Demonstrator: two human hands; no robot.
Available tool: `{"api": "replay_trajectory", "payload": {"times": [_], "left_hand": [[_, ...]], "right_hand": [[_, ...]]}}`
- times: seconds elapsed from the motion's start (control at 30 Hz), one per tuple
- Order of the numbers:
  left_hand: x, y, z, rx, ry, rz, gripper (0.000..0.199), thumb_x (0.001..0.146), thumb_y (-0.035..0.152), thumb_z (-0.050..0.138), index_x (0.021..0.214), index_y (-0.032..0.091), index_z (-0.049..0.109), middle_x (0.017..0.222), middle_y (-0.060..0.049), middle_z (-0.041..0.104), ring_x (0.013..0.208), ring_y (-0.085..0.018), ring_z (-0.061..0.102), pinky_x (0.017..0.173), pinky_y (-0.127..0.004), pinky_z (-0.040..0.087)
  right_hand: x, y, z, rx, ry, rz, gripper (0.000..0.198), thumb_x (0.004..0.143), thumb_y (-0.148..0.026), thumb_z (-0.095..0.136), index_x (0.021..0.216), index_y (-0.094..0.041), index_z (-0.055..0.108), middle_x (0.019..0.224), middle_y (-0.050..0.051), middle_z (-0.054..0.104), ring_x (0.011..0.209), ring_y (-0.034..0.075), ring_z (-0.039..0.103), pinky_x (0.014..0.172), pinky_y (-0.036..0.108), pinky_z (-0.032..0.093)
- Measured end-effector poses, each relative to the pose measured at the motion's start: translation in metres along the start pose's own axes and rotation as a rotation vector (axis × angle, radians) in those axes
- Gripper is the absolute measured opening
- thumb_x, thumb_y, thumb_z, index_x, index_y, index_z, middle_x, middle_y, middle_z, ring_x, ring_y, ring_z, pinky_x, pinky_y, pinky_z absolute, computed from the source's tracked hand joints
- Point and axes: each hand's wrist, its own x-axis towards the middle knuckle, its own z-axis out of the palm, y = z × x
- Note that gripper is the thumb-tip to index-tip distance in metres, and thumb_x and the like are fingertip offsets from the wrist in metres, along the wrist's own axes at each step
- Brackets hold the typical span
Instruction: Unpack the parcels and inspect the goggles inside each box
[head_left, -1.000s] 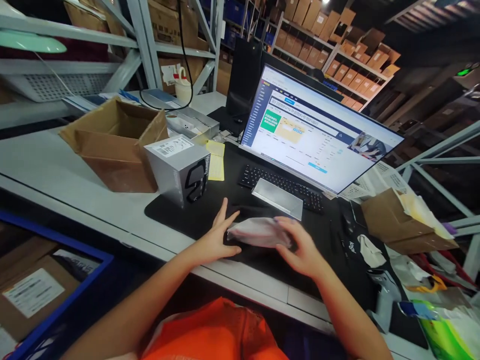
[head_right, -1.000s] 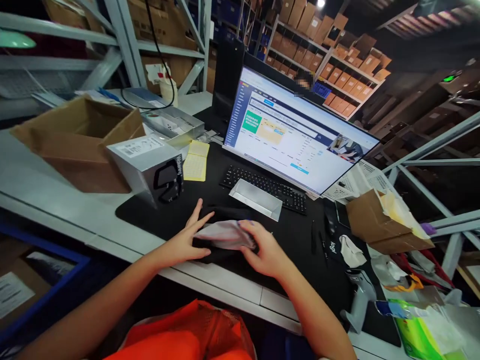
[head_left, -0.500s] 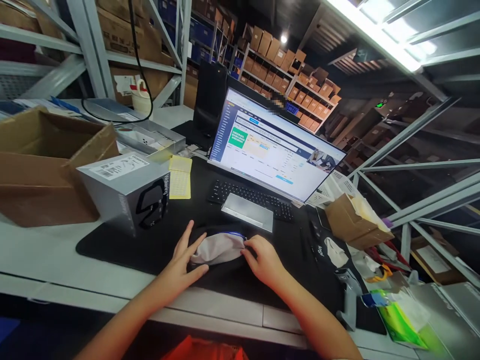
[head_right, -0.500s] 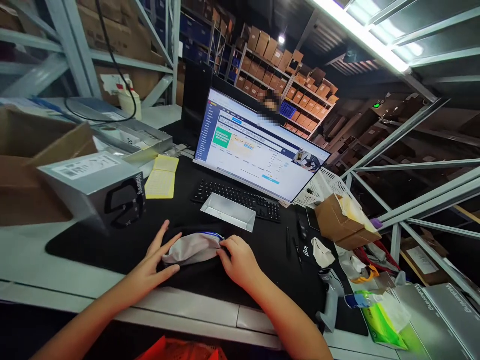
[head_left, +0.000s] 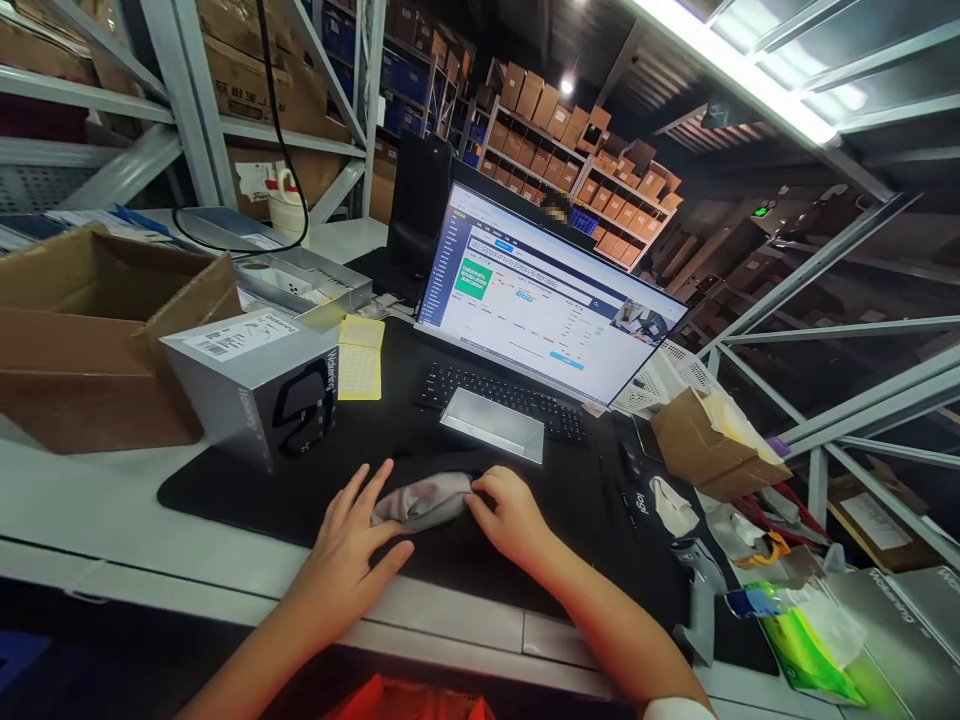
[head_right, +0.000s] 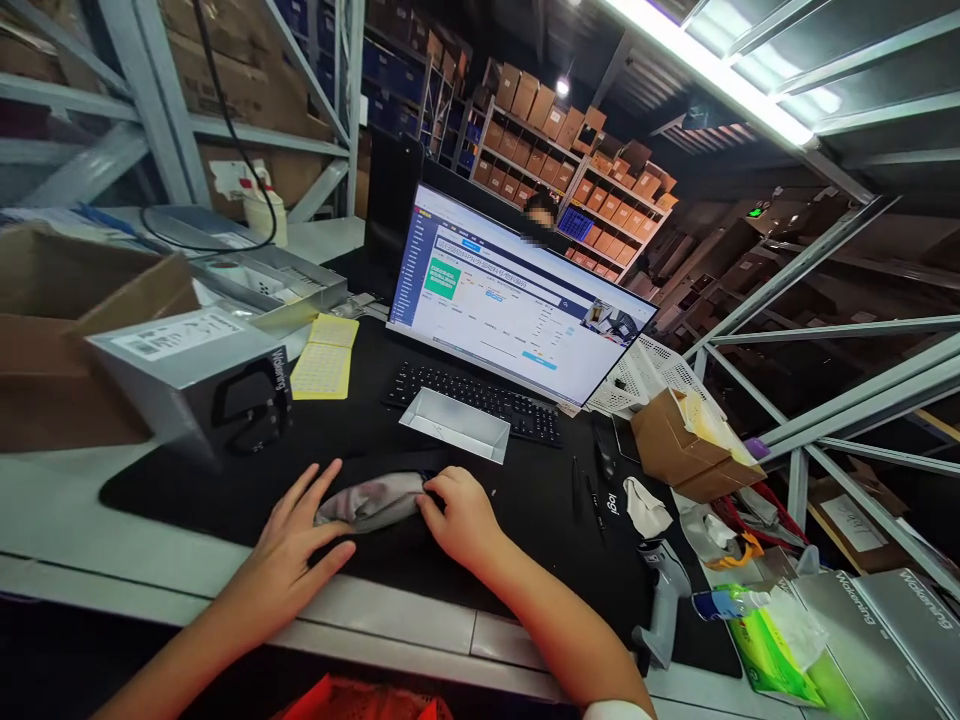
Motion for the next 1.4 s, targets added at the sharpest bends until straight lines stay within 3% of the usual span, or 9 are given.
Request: {"api": "replay_trajectory", "payload": {"times": [0.17,0.33,0.43,0.57,0.73,0.97,1.07,1.23,1.4], "left_hand": [[0.019,0.003,-0.003,-0.057,-0.054,-0.009,0.033,0.100,0.044,0.054,0.090,0.021,0.076,0.172,-0.009,0.021,0.156,-0.043,0.018,0.115,-0.071,0.034],[0.042,0.013,-0.017,-0.164,-0.057,0.010,0.025,0.101,0.039,0.053,0.103,0.021,0.070,0.152,-0.013,0.052,0.152,-0.034,0.032,0.120,-0.067,0.031],[0.063,0.020,-0.024,-0.114,-0.167,0.084,0.027,0.103,0.029,0.048,0.117,0.026,0.071,0.151,-0.008,0.055,0.151,-0.032,0.035,0.121,-0.068,0.027],[0.091,0.027,-0.025,0.020,-0.289,0.195,0.046,0.096,0.014,0.057,0.140,0.028,0.063,0.157,-0.012,0.048,0.145,-0.032,0.045,0.116,-0.055,0.041],[0.113,0.033,-0.018,0.178,-0.440,0.356,0.049,0.094,0.018,0.065,0.141,0.031,0.063,0.162,-0.015,0.042,0.144,-0.037,0.046,0.109,-0.056,0.045],[0.124,0.045,-0.007,0.209,-0.542,0.362,0.032,0.089,0.021,0.070,0.118,0.031,0.078,0.164,-0.011,0.039,0.145,-0.046,0.042,0.106,-0.061,0.046],[0.128,0.044,-0.004,0.149,-0.509,0.346,0.023,0.093,0.024,0.066,0.109,0.029,0.081,0.162,-0.008,0.044,0.145,-0.045,0.043,0.108,-0.062,0.046],[0.124,0.026,-0.028,-0.096,-0.468,0.244,0.037,0.103,0.031,0.048,0.132,0.026,0.070,0.152,-0.009,0.056,0.139,-0.027,0.054,0.117,-0.047,0.045],[0.092,0.014,-0.044,-0.043,-0.398,0.184,0.071,0.093,0.058,0.064,0.152,0.021,0.049,0.155,-0.015,0.052,0.144,-0.034,0.048,0.121,-0.059,0.035]], "right_hand": [[0.000,-0.006,0.007,0.009,0.120,-0.195,0.019,0.101,-0.022,0.056,0.103,-0.018,0.075,0.103,0.011,0.069,0.092,0.022,0.064,0.080,0.035,0.054],[-0.010,-0.014,-0.011,-0.063,-0.132,-0.303,0.030,0.097,-0.017,0.053,0.122,-0.017,0.069,0.114,0.009,0.073,0.106,0.030,0.058,0.090,0.050,0.051],[-0.023,-0.001,-0.022,0.041,-0.127,-0.356,0.039,0.096,-0.013,0.049,0.131,-0.019,0.064,0.127,0.009,0.069,0.116,0.028,0.059,0.099,0.049,0.052],[-0.041,0.027,-0.021,0.115,0.047,-0.051,0.043,0.094,-0.012,0.049,0.134,-0.020,0.060,0.132,0.012,0.065,0.122,0.023,0.062,0.106,0.045,0.052],[-0.047,0.040,0.005,-0.090,-0.211,0.184,0.071,0.081,-0.009,0.063,0.150,-0.011,0.046,0.143,0.018,0.058,0.130,0.028,0.057,0.112,0.046,0.048],[-0.034,0.046,0.020,-0.146,-0.149,0.263,0.008,0.091,-0.011,0.063,0.092,-0.012,0.070,0.098,0.014,0.064,0.099,0.029,0.058,0.092,0.045,0.051],[-0.029,0.048,0.004,-0.085,-0.103,0.256,0.011,0.093,-0.012,0.061,0.083,-0.015,0.065,0.093,0.010,0.063,0.094,0.024,0.058,0.088,0.039,0.050],[-0.012,0.023,-0.036,0.065,-0.002,0.242,0.034,0.106,-0.026,0.044,0.075,-0.018,0.058,0.073,0.000,0.060,0.070,0.014,0.058,0.065,0.026,0.046],[0.019,-0.031,-0.023,0.058,-0.133,-0.001,0.030,0.102,-0.028,0.055,0.076,-0.017,0.064,0.081,0.003,0.067,0.074,0.016,0.060,0.069,0.028,0.046]]}}
